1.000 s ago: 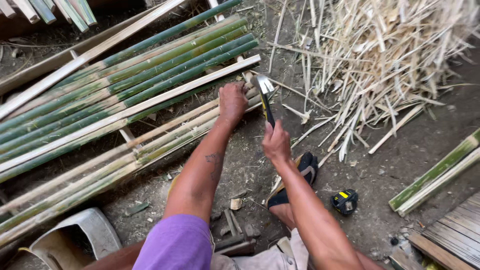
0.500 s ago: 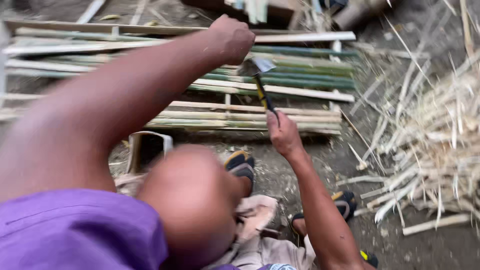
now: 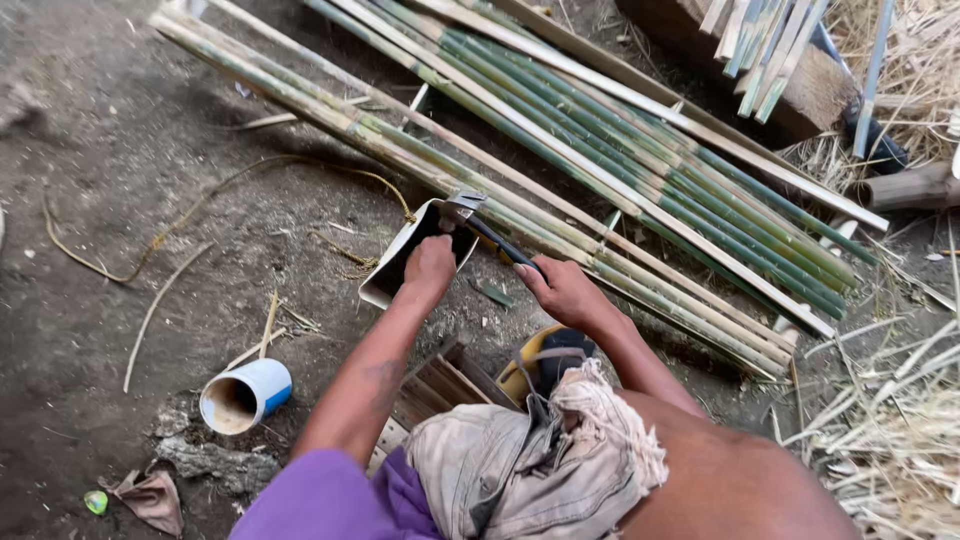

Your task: The person assembles a bamboo frame by placing split bamboo poles across a wooden frame and securing them with nails using a hammer. They retrieve nails from a container and repeatedly hammer them into the frame to attach the bamboo slats.

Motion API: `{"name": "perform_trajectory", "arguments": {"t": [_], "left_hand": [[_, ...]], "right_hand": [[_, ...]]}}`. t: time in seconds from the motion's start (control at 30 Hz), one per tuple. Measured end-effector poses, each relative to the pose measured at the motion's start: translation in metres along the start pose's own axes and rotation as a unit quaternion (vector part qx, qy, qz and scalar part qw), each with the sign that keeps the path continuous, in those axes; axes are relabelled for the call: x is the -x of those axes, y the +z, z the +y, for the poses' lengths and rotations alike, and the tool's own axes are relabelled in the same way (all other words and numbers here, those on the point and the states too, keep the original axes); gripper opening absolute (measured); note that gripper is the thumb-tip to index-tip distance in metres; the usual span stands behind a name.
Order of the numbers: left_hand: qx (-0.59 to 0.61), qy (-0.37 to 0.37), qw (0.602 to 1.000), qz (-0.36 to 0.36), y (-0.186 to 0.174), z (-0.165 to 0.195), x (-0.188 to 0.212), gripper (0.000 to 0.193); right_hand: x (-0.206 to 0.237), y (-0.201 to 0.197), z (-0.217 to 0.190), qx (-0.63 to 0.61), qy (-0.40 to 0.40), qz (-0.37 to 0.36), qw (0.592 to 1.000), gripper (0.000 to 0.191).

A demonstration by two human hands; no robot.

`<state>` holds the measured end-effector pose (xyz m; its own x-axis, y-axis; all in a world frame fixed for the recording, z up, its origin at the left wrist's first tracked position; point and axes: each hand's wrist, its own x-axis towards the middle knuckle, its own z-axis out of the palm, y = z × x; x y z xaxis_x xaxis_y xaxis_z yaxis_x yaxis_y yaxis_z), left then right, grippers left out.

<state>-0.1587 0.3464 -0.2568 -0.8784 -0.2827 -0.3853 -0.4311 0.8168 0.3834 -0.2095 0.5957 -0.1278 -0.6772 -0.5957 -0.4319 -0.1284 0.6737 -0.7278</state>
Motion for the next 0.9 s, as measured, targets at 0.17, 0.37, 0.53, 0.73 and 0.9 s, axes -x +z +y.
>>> {"name": "perform_trajectory", "arguments": {"t": [0.17,0.37,0.53,0.73,0.9], "left_hand": [[0.025,0.062,0.997,0.049,0.019,-0.009,-0.024,0.021],[0.075,0.024,0.990,0.115,-0.019,0.018,0.007,0.018],[0.199,0.022,0.971,0.132,-0.047,0.071,0.027,0.021],[0.268,0.250,0.929,0.044,0.008,0.165,-0.020,0.017],[0.230,0.317,0.917,0.076,0.069,0.212,-0.046,0.016]], "right_hand": [[0.010,0.010,0.002,0.002,0.033,-0.013,0.999,0.050],[0.014,0.013,0.016,-0.025,0.061,0.006,0.998,0.049],[0.044,0.018,0.039,-0.073,0.109,0.107,0.986,0.045],[0.090,0.028,0.100,-0.077,0.250,0.308,0.915,0.042],[0.103,0.028,0.135,-0.070,0.310,0.309,0.897,0.043]]}}
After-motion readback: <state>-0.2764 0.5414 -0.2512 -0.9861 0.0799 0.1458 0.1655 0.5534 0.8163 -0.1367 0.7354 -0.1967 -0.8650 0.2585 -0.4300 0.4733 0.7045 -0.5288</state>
